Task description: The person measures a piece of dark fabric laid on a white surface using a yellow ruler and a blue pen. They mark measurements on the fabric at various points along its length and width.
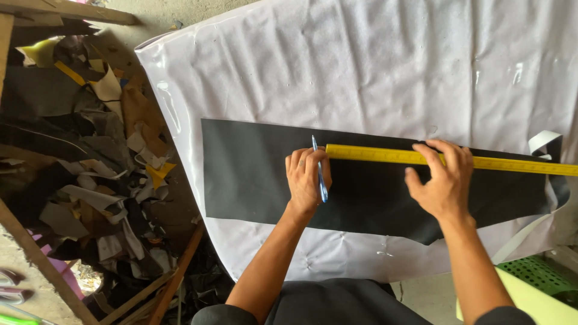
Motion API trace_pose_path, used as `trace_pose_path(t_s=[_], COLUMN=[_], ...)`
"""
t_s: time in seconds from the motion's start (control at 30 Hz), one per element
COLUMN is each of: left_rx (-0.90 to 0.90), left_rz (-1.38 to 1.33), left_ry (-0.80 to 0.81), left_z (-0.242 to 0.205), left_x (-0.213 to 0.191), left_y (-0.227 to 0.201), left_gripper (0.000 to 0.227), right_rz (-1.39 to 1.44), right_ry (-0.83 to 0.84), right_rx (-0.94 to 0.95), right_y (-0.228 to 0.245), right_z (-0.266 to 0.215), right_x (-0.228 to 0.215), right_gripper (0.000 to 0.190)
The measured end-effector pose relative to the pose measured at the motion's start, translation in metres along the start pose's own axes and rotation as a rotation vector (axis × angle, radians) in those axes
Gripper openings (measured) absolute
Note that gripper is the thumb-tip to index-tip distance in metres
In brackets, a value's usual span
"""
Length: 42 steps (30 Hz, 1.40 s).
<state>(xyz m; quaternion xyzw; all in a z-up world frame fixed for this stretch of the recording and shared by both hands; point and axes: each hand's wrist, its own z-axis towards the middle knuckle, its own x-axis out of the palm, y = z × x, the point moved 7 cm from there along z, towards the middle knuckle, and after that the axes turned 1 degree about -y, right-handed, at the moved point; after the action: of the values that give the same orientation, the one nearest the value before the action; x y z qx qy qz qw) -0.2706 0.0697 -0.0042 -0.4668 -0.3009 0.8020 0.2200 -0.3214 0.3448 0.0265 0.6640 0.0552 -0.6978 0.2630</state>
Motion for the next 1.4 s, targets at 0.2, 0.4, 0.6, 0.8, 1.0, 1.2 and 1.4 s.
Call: trace_pose_path(t_s=[0.2,0.4,0.6,0.8,1.0,1.2,1.4], left_rx=[-0.091,-0.202,-0.273,-0.248,-0.222,-0.215,-0.187], left_rz=[-0.185,-0.029,0.007,0.069,0.127,0.126,0.097], left_ry=[-0.037,-0.052,-0.066,-0.024,-0.010,-0.021,-0.016], left_z=[0.007,0.015,0.004,0.010,0.014,0.011,0.017], left_x=[-0.026,-0.058,-0.048,-0.042,-0.038,-0.035,-0.040], left_y=[-0.003,0.023,0.049,0.052,0.043,0.046,0.039], left_gripper=[0.026,0.027,0.023,0.014,0.016,0.017,0.018], right_rz=[0.022,0.108,0.237,0.196,0.163,0.169,0.215], right_ry=[-0.034,0.003,0.030,0.073,0.074,0.036,-0.018], right_rx=[-0.009,-0.036,0.008,-0.021,0.005,0.018,0.042], right_y=[-0.021,0.025,0.036,0.034,0.017,0.017,0.011], right_z=[-0.013,0.010,0.019,0.020,0.015,0.011,0.006], right_x=[0.018,0.034,0.059,0.057,0.057,0.056,0.062], right_gripper=[0.040,0.037,0.046,0.037,0.038,0.039,0.031])
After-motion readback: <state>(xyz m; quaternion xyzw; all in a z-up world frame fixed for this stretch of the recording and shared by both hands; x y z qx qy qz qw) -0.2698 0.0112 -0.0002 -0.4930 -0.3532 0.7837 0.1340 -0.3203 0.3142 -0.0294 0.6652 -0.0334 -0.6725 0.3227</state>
